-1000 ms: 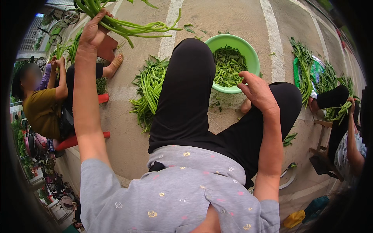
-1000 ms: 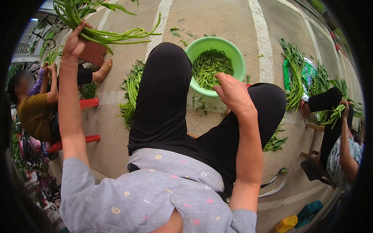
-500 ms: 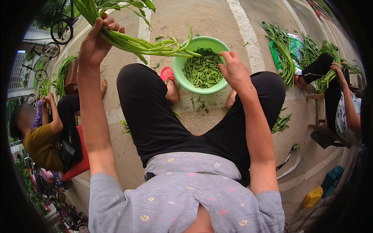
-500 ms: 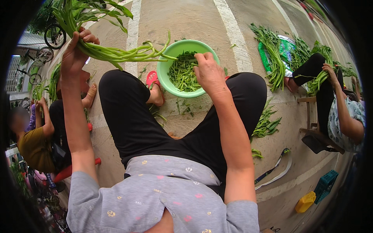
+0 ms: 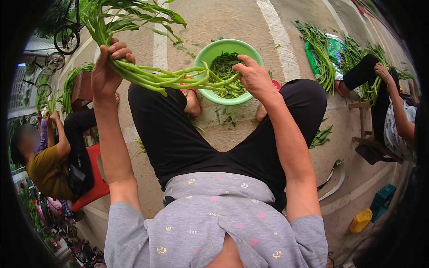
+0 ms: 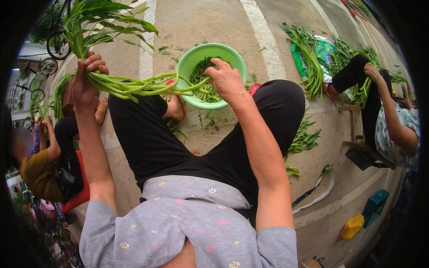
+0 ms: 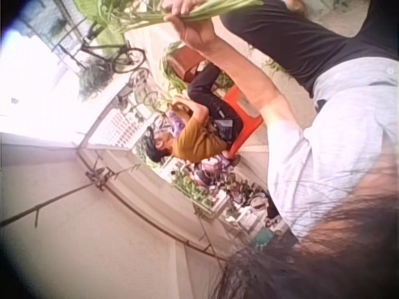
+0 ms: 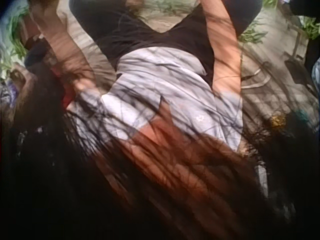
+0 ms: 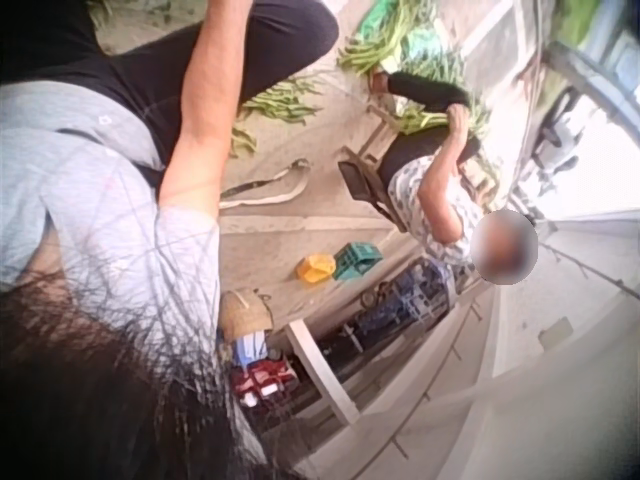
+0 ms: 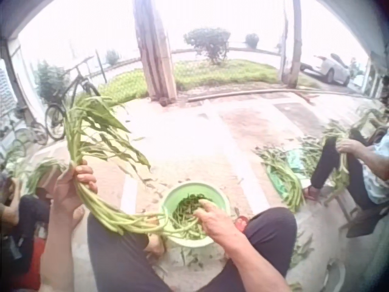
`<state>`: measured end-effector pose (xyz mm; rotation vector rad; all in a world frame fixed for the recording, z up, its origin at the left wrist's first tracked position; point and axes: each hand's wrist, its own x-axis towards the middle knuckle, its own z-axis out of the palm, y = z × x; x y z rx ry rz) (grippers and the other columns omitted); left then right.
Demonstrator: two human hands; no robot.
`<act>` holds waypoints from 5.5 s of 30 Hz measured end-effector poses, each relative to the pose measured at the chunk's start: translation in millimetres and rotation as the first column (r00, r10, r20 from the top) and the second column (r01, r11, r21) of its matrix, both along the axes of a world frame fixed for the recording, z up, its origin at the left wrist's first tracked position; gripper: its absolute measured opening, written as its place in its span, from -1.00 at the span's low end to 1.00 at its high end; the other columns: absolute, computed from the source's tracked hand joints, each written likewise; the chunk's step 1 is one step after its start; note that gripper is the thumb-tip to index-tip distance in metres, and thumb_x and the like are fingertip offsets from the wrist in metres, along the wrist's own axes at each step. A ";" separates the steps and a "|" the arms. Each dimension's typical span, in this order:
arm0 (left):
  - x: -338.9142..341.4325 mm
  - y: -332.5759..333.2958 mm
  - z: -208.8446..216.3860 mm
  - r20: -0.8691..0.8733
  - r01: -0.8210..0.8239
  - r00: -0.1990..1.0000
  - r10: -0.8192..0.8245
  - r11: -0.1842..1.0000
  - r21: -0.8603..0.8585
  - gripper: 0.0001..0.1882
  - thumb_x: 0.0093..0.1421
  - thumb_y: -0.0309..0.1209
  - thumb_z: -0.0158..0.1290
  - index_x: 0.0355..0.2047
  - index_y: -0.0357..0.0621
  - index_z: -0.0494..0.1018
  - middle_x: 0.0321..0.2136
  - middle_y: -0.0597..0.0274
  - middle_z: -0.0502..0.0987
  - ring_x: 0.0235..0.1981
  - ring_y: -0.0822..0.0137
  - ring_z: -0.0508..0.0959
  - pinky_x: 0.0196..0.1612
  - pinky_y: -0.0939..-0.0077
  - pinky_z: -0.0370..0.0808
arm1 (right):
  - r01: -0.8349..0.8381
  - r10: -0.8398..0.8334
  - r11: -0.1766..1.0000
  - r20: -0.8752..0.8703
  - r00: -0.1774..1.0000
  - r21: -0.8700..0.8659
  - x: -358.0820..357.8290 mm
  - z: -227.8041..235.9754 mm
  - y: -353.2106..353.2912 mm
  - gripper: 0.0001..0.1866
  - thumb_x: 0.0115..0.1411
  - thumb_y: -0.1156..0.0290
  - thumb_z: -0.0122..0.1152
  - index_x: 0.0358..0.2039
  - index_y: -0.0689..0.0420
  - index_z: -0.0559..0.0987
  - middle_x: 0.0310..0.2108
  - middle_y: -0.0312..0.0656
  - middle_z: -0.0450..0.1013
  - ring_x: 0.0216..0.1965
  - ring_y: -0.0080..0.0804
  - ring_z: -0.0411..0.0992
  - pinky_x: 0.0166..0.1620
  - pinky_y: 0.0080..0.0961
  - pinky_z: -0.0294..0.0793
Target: The person picks leaves and tender stems from bundles of morning glory vegetables by hand, placing the edible parts into a green bowl.
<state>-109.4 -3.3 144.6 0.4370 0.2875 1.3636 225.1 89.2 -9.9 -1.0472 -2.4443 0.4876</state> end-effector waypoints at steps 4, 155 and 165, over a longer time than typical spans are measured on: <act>-20.0 -7.1 -14.7 0.071 -0.187 0.978 0.197 0.974 -0.129 -0.79 0.16 -0.45 0.00 -0.23 -0.21 0.26 -0.44 0.32 0.26 -0.37 0.41 0.28 -0.06 0.39 0.23 | -0.021 0.022 1.000 -0.038 0.999 0.009 3.9 4.2 -1.4 -0.82 -0.03 0.42 0.18 -0.33 0.02 0.51 -0.16 -0.20 0.39 -0.06 -0.22 0.33 -0.19 -0.28 0.36; -35.5 39.2 -99.8 -0.194 -0.471 0.879 0.436 0.857 -0.209 -0.77 0.10 -0.28 0.11 -0.58 0.01 0.30 -0.71 0.52 0.22 -0.68 0.57 0.26 -0.40 0.51 0.32 | 0.289 -0.285 0.957 0.326 0.901 0.039 15.5 1.6 -2.8 -0.93 0.04 0.51 -0.03 -0.45 0.07 0.44 -0.44 -0.19 0.45 -0.38 -0.14 0.47 -0.37 -0.27 0.46; -29.8 42.7 -100.7 -0.077 -0.369 0.929 0.361 0.897 -0.243 -0.81 0.11 -0.31 0.10 -0.54 -0.01 0.32 -0.71 0.52 0.22 -0.69 0.58 0.25 -0.41 0.56 0.30 | 0.230 -0.264 0.962 0.275 0.925 0.148 11.6 -4.1 -5.3 -0.80 0.03 0.47 0.06 -0.28 0.01 0.45 -0.23 -0.27 0.41 -0.16 -0.25 0.40 -0.18 -0.27 0.34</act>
